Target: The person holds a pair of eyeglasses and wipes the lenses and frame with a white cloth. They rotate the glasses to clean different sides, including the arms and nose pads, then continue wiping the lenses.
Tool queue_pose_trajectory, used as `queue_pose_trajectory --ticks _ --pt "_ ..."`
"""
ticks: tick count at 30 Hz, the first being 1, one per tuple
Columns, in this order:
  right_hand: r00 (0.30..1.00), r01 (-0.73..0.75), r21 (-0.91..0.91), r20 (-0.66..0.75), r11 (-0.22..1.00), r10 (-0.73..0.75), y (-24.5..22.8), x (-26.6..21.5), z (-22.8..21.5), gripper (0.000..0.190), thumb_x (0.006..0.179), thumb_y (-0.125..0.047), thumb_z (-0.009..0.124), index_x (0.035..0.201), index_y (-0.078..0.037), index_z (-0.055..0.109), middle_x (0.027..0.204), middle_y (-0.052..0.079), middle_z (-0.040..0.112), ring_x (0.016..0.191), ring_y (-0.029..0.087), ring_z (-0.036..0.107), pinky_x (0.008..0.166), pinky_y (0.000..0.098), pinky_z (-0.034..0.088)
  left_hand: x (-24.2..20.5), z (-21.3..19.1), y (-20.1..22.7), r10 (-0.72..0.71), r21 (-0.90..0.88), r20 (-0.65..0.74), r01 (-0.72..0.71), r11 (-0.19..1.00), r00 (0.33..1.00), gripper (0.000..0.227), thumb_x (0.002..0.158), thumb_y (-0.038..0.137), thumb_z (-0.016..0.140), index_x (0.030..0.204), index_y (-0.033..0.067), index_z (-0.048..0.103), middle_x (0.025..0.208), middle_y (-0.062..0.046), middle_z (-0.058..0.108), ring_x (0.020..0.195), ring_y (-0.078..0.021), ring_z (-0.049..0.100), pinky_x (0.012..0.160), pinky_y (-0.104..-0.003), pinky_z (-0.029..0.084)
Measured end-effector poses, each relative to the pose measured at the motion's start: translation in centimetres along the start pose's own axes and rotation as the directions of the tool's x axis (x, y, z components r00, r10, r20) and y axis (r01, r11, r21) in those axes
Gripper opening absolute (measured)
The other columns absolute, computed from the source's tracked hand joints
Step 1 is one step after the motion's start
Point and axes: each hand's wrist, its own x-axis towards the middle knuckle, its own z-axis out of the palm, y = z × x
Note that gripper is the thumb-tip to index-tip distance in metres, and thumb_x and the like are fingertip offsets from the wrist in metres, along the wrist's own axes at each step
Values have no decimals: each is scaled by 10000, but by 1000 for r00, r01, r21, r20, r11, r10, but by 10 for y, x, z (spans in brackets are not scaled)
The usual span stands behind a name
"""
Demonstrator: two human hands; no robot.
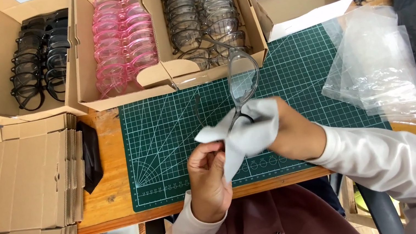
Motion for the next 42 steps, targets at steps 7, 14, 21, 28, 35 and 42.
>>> queue_pose_trajectory --ticks 7,14,21,28,35,42 --pt "997 -76 37 22 996 75 -2 3 -4 104 850 -76 681 951 -95 691 865 5 699 727 95 630 576 239 539 -1 1 2 -14 -37 17 15 999 1000 221 898 47 793 1064 -1 656 966 -133 726 798 -204 700 665 -316 630" --pt "996 69 -26 -48 997 -70 9 -1 -2 166 932 -107 672 1088 -74 716 1073 50 764 940 167 743 793 302 626 1 1 1 -7 13 -11 7 1000 1000 222 914 100 784 1072 -16 681 993 -129 728 925 -208 700 803 -326 604" --pt "974 53 45 216 998 -62 -13 8 -20 311 1062 -320 476 1135 -73 651 1020 6 688 911 128 654 823 297 553 2 2 5 5 -100 5 -5 995 1000 206 919 85 786 1103 55 700 1028 -124 750 899 -224 738 795 -325 652" --pt "981 -182 69 -60 981 186 0 3 -34 268 814 -138 820 1070 -73 775 1054 97 826 943 195 786 852 307 639 0 3 7 24 -134 88 -12 991 996 214 954 43 750 1158 89 707 1219 -160 686 939 -234 743 830 -339 666" --pt "913 -171 498 -245 850 327 5 -5 -47 133 913 -178 772 975 -123 668 864 -34 682 821 107 682 782 294 608 0 9 12 43 -128 202 -17 992 978 215 951 10 739 1150 82 699 1143 -158 580 891 -173 658 779 -281 648" --pt "936 -126 352 -268 927 229 3 -11 -51 160 871 -221 788 968 -112 723 902 4 721 806 134 680 710 272 544 0 18 18 13 -76 158 -1 997 987 245 944 19 748 1177 78 702 1260 -172 574 959 -186 635 816 -296 630"
